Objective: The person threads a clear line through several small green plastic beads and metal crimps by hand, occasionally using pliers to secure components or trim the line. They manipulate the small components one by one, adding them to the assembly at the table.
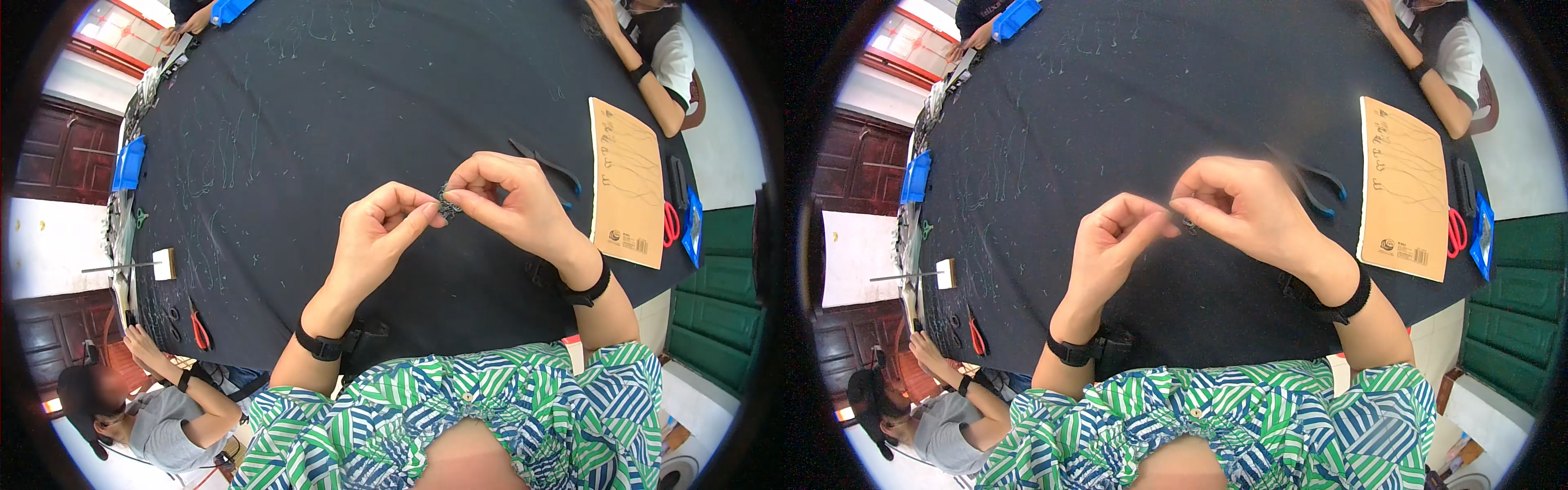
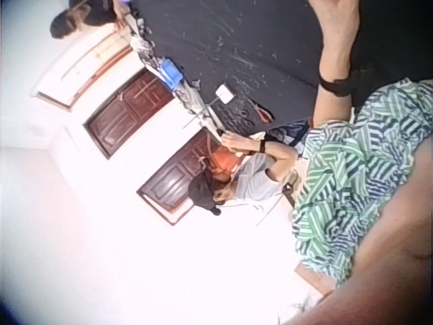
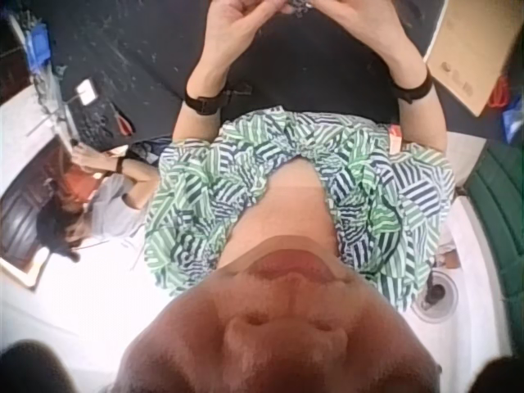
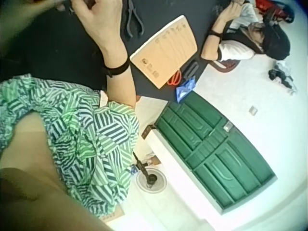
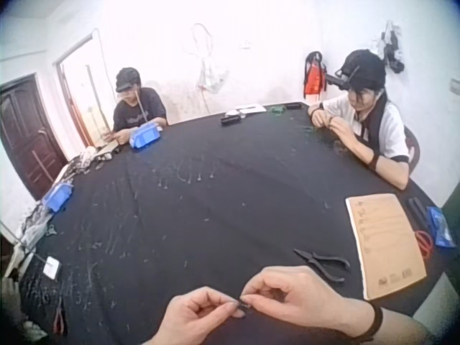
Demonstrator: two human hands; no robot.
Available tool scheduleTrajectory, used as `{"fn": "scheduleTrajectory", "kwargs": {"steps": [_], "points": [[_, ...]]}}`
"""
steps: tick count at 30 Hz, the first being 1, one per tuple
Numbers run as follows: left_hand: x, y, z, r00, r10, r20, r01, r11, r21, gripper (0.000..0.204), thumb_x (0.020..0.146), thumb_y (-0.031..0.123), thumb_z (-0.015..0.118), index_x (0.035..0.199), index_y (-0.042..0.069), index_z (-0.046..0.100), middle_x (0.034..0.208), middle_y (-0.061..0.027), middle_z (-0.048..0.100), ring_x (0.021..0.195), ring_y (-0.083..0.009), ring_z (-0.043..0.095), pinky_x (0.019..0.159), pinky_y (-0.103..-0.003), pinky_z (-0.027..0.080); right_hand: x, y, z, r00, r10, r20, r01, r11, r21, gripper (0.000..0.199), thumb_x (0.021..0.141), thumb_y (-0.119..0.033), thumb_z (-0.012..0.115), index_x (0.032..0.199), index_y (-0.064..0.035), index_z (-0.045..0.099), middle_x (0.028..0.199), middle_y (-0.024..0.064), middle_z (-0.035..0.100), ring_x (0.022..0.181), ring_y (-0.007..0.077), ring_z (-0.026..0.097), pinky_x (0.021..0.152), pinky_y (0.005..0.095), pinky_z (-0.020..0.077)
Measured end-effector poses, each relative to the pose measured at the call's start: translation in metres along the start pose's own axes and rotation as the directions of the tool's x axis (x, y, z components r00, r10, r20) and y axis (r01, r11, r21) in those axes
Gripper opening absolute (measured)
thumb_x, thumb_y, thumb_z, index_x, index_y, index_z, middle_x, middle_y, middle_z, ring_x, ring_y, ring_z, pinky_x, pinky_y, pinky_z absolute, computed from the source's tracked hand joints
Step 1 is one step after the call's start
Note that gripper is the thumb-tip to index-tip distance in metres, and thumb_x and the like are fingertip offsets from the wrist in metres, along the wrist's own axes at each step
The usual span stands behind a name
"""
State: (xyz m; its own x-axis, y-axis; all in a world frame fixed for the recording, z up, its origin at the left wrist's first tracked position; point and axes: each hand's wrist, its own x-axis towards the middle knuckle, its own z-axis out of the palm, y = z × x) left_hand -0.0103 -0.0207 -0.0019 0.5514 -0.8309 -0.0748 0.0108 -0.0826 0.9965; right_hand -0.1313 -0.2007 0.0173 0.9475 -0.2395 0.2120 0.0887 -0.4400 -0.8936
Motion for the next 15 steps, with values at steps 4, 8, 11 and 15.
{"fn": "scheduleTrajectory", "kwargs": {"steps": [4,8,11,15], "points": [[-0.0002,0.0016,0.0020,1.000,-0.001,0.006,0.001,1.000,0.010,0.014,0.095,0.015,0.066,0.098,0.001,0.067,0.086,-0.0053,0.073,0.080,-0.0073,0.066,0.068,-0.020,0.050,-0.0007,0.0025,0.0015,1.000,0.002,-0.008,-0.002,1.000,0.008,0.012,0.090,-0.014,0.069,0.092,-0.0021,0.068,0.070,0.0009,0.061,0.058,0.0063,0.053,0.052,0.0227,0.0396],[-0.0006,0.0007,0.0029,1.000,0.012,0.011,-0.012,1.000,0.003,0.014,0.095,0.015,0.066,0.098,0.001,0.067,0.086,-0.0058,0.073,0.081,-0.0080,0.067,0.069,-0.021,0.051,-0.0011,0.0035,0.0024,1.000,-0.004,-0.018,0.004,1.000,0.011,0.012,0.090,-0.014,0.069,0.091,-0.0020,0.068,0.069,0.0009,0.060,0.057,0.0060,0.052,0.051,0.0228,0.0389],[-0.0005,0.0004,0.0024,1.000,0.007,0.016,-0.007,1.000,0.004,0.014,0.095,0.015,0.066,0.098,0.001,0.067,0.086,-0.0058,0.073,0.080,-0.0079,0.067,0.069,-0.021,0.051,-0.0014,0.0031,0.0032,1.000,-0.018,-0.010,0.018,1.000,-0.006,0.011,0.090,-0.013,0.068,0.090,-0.0020,0.067,0.068,0.0009,0.059,0.056,0.0060,0.050,0.051,0.0229,0.0383],[-0.0003,0.0012,0.0022,1.000,0.006,0.007,-0.006,0.999,0.038,0.012,0.095,0.014,0.067,0.097,0.002,0.067,0.084,-0.0049,0.073,0.078,-0.0067,0.066,0.067,-0.020,0.050,-0.0008,0.0017,0.0030,1.000,-0.012,0.010,0.012,1.000,0.021,0.009,0.089,-0.011,0.068,0.089,-0.0021,0.067,0.068,0.0012,0.059,0.056,0.0063,0.050,0.051,0.0231,0.0378]]}}
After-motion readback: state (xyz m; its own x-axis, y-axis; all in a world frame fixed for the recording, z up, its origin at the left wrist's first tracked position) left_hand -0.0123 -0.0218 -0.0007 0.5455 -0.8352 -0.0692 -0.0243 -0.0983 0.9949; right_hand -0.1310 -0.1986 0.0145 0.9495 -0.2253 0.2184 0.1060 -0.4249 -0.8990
